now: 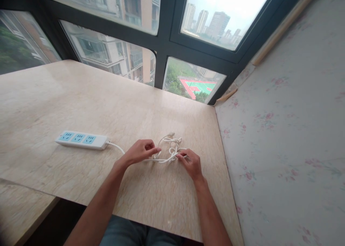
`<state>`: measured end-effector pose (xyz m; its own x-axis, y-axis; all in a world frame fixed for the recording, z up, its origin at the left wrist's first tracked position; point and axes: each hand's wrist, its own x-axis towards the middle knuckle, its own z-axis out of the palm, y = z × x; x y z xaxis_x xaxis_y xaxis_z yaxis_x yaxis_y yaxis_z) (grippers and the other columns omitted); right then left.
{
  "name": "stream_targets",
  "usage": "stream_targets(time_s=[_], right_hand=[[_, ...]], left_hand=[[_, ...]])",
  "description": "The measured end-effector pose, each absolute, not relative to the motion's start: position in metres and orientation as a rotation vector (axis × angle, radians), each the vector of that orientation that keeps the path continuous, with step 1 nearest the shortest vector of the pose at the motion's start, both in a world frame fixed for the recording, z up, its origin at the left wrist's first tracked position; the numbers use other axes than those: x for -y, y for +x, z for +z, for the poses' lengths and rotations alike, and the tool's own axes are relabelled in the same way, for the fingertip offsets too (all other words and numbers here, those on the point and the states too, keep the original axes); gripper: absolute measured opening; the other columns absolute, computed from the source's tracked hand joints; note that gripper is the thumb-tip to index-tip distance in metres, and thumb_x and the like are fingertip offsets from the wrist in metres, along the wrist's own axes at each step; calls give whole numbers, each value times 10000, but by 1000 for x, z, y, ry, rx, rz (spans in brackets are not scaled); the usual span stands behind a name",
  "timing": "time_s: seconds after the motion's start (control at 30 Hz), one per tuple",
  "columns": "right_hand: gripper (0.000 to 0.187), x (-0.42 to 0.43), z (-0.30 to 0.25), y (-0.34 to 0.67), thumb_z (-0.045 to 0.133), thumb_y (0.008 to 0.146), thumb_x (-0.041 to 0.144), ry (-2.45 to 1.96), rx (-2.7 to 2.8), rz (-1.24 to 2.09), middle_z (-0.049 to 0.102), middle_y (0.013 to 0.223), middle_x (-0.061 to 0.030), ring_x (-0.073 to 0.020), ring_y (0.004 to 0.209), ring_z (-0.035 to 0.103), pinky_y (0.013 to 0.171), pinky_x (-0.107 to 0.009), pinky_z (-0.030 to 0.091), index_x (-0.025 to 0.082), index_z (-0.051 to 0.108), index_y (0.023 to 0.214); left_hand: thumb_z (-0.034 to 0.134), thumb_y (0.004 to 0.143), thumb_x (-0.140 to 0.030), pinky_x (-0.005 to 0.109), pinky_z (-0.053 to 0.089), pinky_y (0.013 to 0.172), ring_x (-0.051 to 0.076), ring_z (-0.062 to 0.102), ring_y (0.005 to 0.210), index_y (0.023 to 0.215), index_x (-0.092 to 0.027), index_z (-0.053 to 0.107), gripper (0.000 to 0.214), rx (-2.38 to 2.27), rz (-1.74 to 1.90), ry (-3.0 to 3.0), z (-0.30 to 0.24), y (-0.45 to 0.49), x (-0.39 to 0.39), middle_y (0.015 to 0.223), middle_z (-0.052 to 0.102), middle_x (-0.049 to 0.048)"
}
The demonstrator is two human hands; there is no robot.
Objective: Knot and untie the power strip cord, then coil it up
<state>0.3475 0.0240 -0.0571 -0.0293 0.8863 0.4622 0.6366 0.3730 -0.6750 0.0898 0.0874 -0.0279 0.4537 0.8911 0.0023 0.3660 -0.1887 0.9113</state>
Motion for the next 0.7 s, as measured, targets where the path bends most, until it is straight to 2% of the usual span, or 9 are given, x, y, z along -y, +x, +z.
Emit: stream_targets(time_s=[0.13,0.23,0.3,0.4,0.47,0.5,0.6,0.67,0.7], right_hand=[[288,-25,-56,350,644,881,370,-1329,1748,381,619,632,-9,-150,607,591,595,-272,466,197,616,653],[324,-27,-58,352,649,877,373,-1301,1731,379,603,672,-20,-154,648,592,606,-274,473,193,605,611],[326,-29,-59,353,643,877,381,-1301,1688,403,604,732,-36,-156,664,594,556,-262,474,190,599,617],[215,-27,-60,351,642,876,364,-1300,1636,363,615,880,-66,-162,702,601,511,-256,476,195,628,745],[114,-24,-58,345,672,857,313,-1277,1589,183,608,956,-71,-151,697,587,579,-282,502,209,636,886],[129,-21,-57,340,689,843,277,-1257,1557,70,602,963,-65,-137,664,567,607,-290,506,218,628,939],[131,-13,-56,320,692,836,210,-1188,1571,-76,594,863,-33,-104,549,490,559,-267,472,233,615,939],[125,-9,-58,304,680,854,261,-1199,1706,84,597,753,-11,-109,518,488,502,-246,443,231,624,961],[191,-8,-60,296,677,859,313,-1234,1772,210,598,703,3,-112,505,497,487,-240,438,226,627,1021]], left_hand=[[783,644,-490,212,391,399,128,569,453,770,-175,672,357,-841,430,1606,-29,82,-85,615,656,3],[767,692,-431,201,390,411,111,544,463,767,-167,705,281,-798,470,1627,-29,81,-87,595,642,3],[732,749,-393,195,389,446,104,547,500,743,-166,724,228,-818,619,1712,-26,84,-87,600,645,11],[704,794,-353,201,400,501,103,557,554,729,-174,738,194,-863,882,1825,-20,89,-87,640,679,23],[698,805,-351,208,407,510,104,554,553,732,-175,738,194,-912,1016,1827,-17,93,-86,654,694,27],[697,807,-354,210,410,508,103,552,542,736,-174,736,198,-941,1072,1805,-17,95,-85,654,697,27],[698,809,-377,212,416,491,99,545,499,740,-169,729,221,-992,1178,1715,-16,100,-82,634,692,24],[702,804,-395,213,421,481,98,540,476,733,-167,724,241,-994,1199,1687,-17,103,-82,609,680,18],[704,802,-403,214,424,478,98,540,470,730,-166,722,248,-992,1206,1681,-17,104,-81,604,677,18]])
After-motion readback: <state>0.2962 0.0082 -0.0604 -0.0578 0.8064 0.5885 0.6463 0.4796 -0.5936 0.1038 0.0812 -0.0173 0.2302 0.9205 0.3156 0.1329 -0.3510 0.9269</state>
